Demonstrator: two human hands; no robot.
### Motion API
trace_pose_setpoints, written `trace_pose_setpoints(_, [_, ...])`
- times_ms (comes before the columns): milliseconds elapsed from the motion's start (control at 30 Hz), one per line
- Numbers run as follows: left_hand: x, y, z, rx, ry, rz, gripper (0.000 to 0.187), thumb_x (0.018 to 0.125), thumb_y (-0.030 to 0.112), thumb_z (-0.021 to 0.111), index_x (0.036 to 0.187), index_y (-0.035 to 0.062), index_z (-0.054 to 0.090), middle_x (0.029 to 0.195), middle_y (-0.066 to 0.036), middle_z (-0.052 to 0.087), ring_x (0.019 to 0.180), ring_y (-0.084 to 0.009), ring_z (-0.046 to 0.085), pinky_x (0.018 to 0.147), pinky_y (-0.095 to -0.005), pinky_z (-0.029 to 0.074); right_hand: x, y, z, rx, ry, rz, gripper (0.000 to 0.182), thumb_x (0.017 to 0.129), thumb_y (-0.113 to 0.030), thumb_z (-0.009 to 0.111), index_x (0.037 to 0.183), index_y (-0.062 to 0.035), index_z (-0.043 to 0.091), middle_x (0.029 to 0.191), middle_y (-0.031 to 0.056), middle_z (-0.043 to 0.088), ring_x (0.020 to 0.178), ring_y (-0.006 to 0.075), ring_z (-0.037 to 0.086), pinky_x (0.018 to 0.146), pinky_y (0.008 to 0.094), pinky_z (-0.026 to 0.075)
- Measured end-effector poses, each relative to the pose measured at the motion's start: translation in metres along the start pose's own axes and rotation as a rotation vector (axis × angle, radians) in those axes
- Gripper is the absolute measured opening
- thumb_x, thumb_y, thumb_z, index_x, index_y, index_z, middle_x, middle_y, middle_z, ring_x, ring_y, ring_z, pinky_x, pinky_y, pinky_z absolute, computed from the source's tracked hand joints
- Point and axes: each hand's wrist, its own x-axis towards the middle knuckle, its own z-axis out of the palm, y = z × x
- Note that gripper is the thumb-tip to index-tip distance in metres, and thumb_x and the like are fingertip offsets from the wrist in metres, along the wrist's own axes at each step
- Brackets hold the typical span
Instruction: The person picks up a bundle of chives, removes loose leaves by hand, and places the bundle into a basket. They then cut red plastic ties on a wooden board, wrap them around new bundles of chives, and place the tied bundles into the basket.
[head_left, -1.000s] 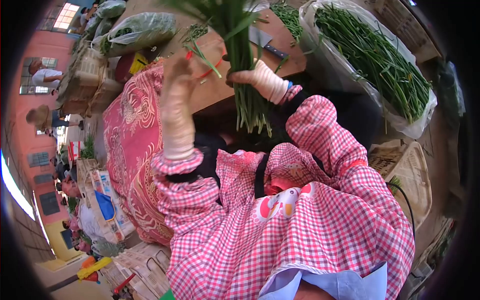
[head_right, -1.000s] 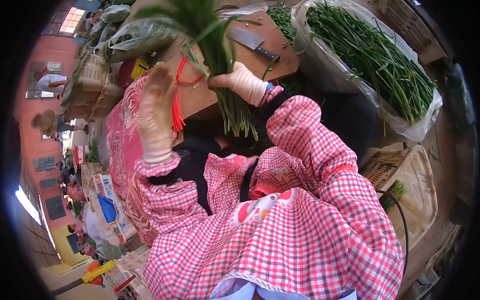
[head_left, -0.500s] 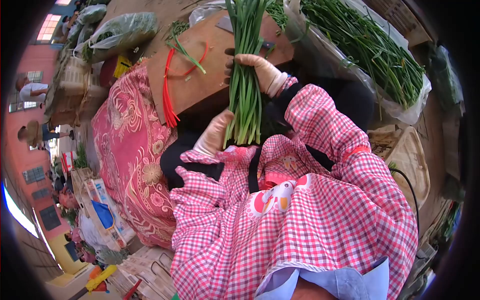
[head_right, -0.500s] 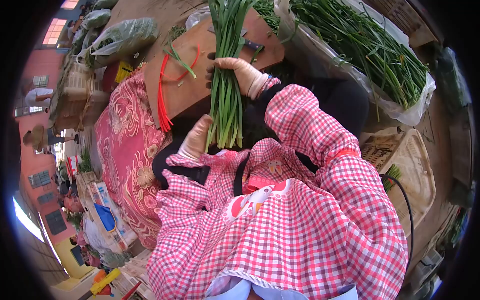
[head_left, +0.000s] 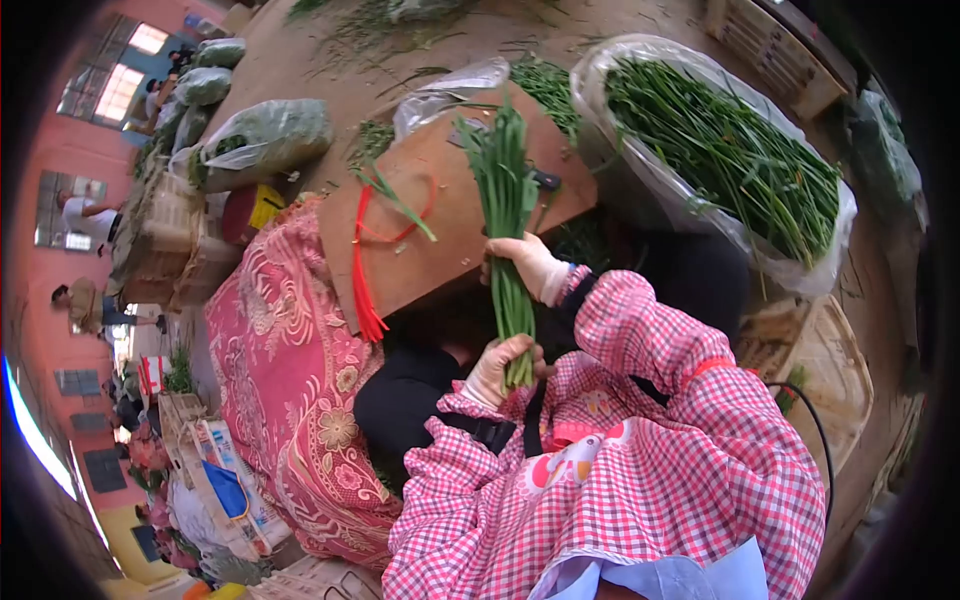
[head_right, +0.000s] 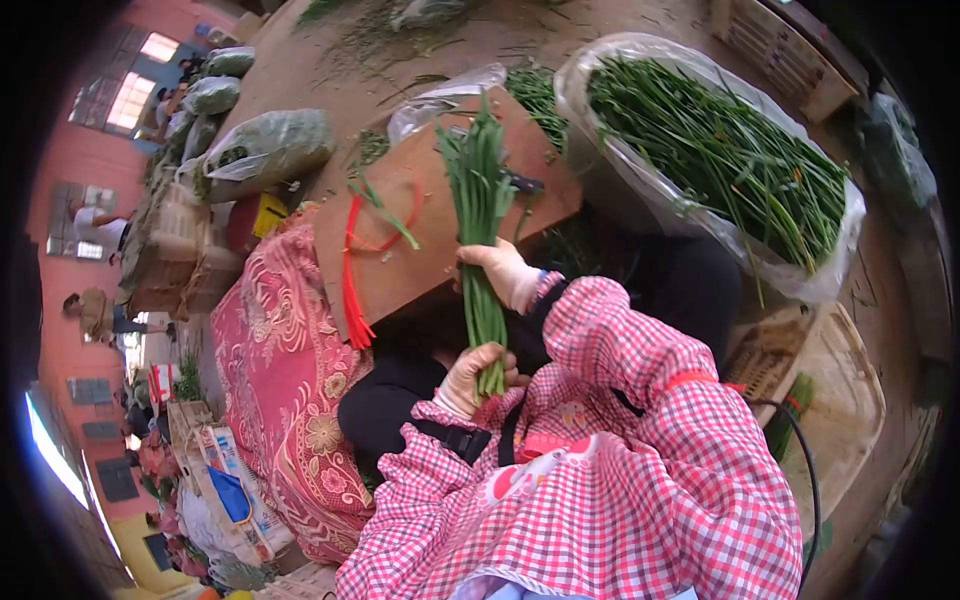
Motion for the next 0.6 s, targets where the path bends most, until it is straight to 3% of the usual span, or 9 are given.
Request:
trace_pose_setpoints(133, [-0.023,-0.003,0.016,0.079,0.116,0.003,0.017,0.084,0.013,0.061,0.092,-0.0013,0.057,0.086,-0.014,0.061,0.07,-0.0271,0.063,0.067,-0.0463,0.053,-0.032,-0.011,0.036,-0.063,0.062,-0.029,0.019,0.079,-0.016,0.065,0.091,-0.0042,0.057,0.077,0.0095,0.062,0.065,0.0218,0.061,0.063,0.038,0.054])
trace_pose_setpoints(200, [-0.037,-0.002,0.017,0.201,-0.01,0.0,0.021,0.084,0.013,0.06,0.095,-0.0041,0.057,0.091,-0.016,0.063,0.073,-0.0266,0.064,0.063,-0.0401,0.053,-0.039,-0.007,0.04,-0.089,0.04,-0.043,0.021,0.08,-0.017,0.064,0.096,-0.0048,0.056,0.078,0.0069,0.059,0.067,0.0197,0.061,0.065,0.0389,0.055])
trace_pose_setpoints(300, [-0.054,-0.009,0.034,0.129,-0.11,0.043,0.028,0.084,0.014,0.06,0.101,-0.0071,0.058,0.09,-0.017,0.065,0.074,-0.0233,0.065,0.062,-0.0336,0.053,-0.056,-0.012,0.062,-0.085,-0.1,-0.071,0.049,0.082,-0.014,0.06,0.127,-0.0053,0.042,0.081,0.0045,0.057,0.067,0.0155,0.056,0.064,0.0353,0.052])
trace_pose_setpoints(367, [-0.063,-0.01,0.035,0.142,-0.175,0.057,0.028,0.084,0.015,0.06,0.103,-0.0062,0.059,0.089,-0.014,0.065,0.073,-0.0204,0.065,0.064,-0.0309,0.052,-0.066,-0.014,0.071,-0.118,-0.135,-0.065,0.053,0.081,-0.016,0.063,0.129,-0.0053,0.041,0.082,0.0037,0.056,0.067,0.0146,0.055,0.063,0.0343,0.051])
trace_pose_setpoints(467, [-0.083,-0.008,0.036,0.3,-0.178,0.03,0.019,0.085,0.017,0.061,0.088,-0.0019,0.058,0.076,-0.008,0.062,0.065,-0.0164,0.062,0.059,-0.0295,0.052,-0.068,-0.007,0.075,-0.08,-0.166,-0.055,0.059,0.079,-0.019,0.067,0.13,-0.006,0.039,0.083,0.0026,0.055,0.068,0.0136,0.054,0.063,0.0339,0.051])
trace_pose_setpoints(600, [-0.087,-0.015,0.032,0.119,-0.192,0.085,0.016,0.084,0.016,0.062,0.088,0.0013,0.057,0.064,-0.003,0.054,0.053,-0.014,0.055,0.049,-0.0284,0.047,-0.071,0.001,0.084,-0.071,-0.236,-0.064,0.061,0.078,-0.02,0.069,0.131,-0.007,0.04,0.083,0.001,0.053,0.069,0.013,0.053,0.065,0.033,0.05])
